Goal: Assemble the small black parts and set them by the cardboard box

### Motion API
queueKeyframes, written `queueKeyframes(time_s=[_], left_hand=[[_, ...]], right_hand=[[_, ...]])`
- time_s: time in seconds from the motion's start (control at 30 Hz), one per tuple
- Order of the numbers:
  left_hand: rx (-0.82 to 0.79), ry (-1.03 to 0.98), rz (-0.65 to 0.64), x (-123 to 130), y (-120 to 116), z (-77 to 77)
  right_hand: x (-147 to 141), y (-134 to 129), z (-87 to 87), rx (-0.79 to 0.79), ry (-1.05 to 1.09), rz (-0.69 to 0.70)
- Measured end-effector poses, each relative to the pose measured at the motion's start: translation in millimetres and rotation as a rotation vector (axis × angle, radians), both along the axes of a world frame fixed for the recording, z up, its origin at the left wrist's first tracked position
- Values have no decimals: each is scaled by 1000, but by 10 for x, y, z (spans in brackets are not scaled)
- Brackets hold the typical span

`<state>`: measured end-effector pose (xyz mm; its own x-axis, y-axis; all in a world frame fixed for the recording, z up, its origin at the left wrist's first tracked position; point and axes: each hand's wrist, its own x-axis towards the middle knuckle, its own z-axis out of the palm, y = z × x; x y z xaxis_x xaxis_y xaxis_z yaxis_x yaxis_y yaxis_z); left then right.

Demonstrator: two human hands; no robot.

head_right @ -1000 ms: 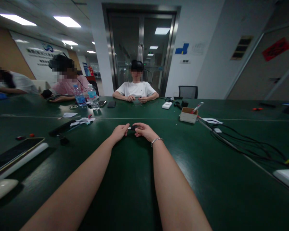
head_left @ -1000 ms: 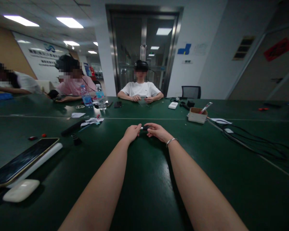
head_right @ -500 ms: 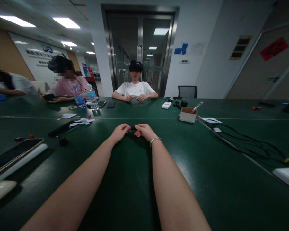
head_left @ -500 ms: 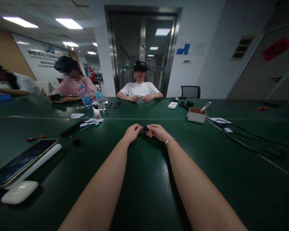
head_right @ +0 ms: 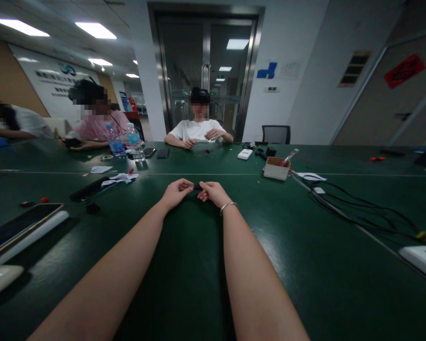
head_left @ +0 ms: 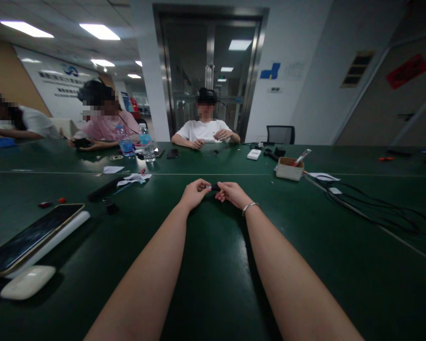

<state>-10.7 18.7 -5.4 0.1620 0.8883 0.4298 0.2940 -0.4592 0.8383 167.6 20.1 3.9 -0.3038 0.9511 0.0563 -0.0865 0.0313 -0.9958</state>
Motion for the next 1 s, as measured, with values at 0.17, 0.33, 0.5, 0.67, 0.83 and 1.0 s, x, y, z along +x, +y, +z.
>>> queueKeyframes(time_s=[0.17,0.33,0.5,0.67,0.83,1.0], left_hand=[[-156,-47,-32,-20,10,-1],[-210,-24,-16,-37,27,22],[-227,-19,2,-18,37,34],[-254,-39,16,5,49,49],[-264,-68,24,-11,61,46],[-256,-76,23,-24,57,46]], right_hand=[[0,5,-7,-17,-38,30],[2,-19,4,1,-28,56],[11,-26,2,0,8,70],[14,-9,-15,17,14,74],[-2,22,-49,59,5,68],[-22,25,-61,86,-3,46]])
